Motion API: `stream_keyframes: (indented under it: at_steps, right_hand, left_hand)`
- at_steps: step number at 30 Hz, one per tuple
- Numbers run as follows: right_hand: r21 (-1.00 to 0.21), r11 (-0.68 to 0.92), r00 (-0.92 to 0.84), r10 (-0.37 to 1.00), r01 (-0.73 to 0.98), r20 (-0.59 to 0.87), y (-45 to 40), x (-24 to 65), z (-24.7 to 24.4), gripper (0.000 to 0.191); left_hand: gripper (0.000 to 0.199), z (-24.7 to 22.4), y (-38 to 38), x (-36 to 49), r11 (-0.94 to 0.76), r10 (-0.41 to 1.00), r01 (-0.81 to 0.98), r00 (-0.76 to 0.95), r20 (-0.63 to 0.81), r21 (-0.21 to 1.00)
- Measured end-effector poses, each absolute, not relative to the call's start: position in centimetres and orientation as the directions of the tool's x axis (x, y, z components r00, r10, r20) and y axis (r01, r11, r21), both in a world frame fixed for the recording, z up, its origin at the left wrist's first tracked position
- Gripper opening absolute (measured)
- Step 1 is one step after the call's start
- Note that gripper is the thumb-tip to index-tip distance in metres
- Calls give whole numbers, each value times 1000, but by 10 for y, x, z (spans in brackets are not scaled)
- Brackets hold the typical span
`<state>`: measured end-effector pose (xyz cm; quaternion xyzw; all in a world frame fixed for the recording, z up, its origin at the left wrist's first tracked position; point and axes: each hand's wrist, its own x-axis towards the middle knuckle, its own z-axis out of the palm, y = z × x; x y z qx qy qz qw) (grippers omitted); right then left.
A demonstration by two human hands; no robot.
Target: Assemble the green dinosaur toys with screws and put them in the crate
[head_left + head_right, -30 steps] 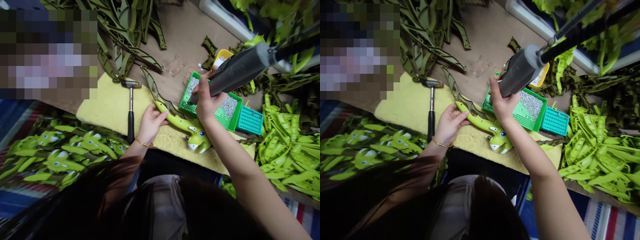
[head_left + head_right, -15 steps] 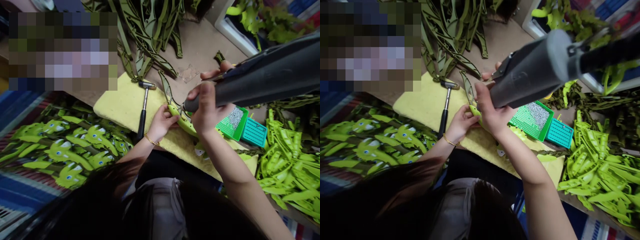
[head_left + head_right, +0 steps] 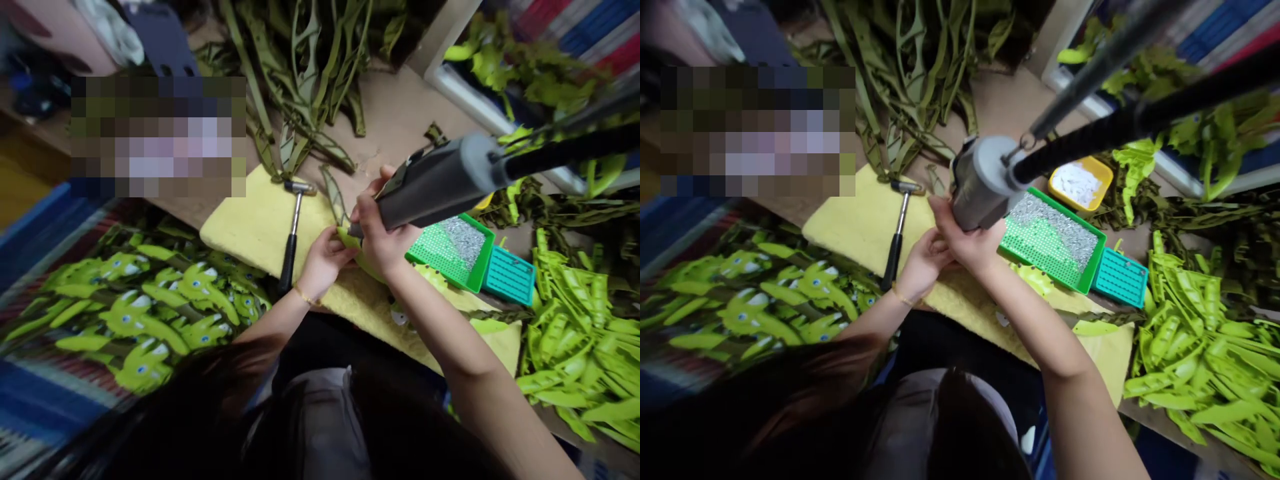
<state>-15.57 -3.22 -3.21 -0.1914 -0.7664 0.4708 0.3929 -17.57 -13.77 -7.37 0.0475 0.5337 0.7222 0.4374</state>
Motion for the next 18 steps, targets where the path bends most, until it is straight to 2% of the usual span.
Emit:
stream_keyframes:
  at_steps: [2,3,4,5,6,7,9,11,12,13,14,16,18]
  right_hand:
    - [-868,473,-528,704,-150,475,-27,-149,-18,41]
    - [-859,475,-462,728,-192,506,-21,-144,-12,43]
    - [-846,487,-397,748,-216,532,-12,-136,-7,44]
    - [-834,507,-328,767,-216,551,-2,-126,-3,44]
    - [-829,524,-279,781,-194,559,10,-114,0,43]
    - [-828,537,-268,784,-161,560,24,-101,1,42]
    - [-832,552,-374,762,-53,529,58,-74,5,50]
    - [-777,606,-569,704,170,425,99,-56,8,67]
    - [-694,644,-628,694,321,353,119,-52,10,69]
    - [-567,676,-666,694,471,273,140,-52,12,65]
    - [-497,676,-675,704,543,220,159,-56,12,57]
    - [-414,684,-701,699,600,139,188,-70,10,39]
    - [-377,697,-732,678,609,70,206,-86,2,26]
  left_hand:
    - [65,-64,-148,-178,93,594,-333,-738,-321,938]
    - [68,-59,-151,-179,175,567,-93,-805,-178,980]
    - [68,-53,-152,-180,252,624,187,-782,-11,949]
    - [68,-47,-149,-180,273,728,454,-674,126,848]
    - [67,-42,-144,-179,235,837,668,-508,202,706]
    - [63,-38,-136,-177,157,922,806,-327,208,571]
    - [50,-31,-117,-172,1,987,914,-67,148,405]
    - [33,-26,-102,-167,-81,989,941,36,141,329]
    - [26,-22,-100,-166,-112,982,950,62,176,290]
    - [20,-17,-101,-167,-146,968,960,89,233,239]
    - [16,-11,-107,-169,-175,947,968,117,298,178]
    - [16,3,-132,-177,-214,897,975,173,406,58]
    - [25,16,-174,-192,-204,873,979,187,450,-12]
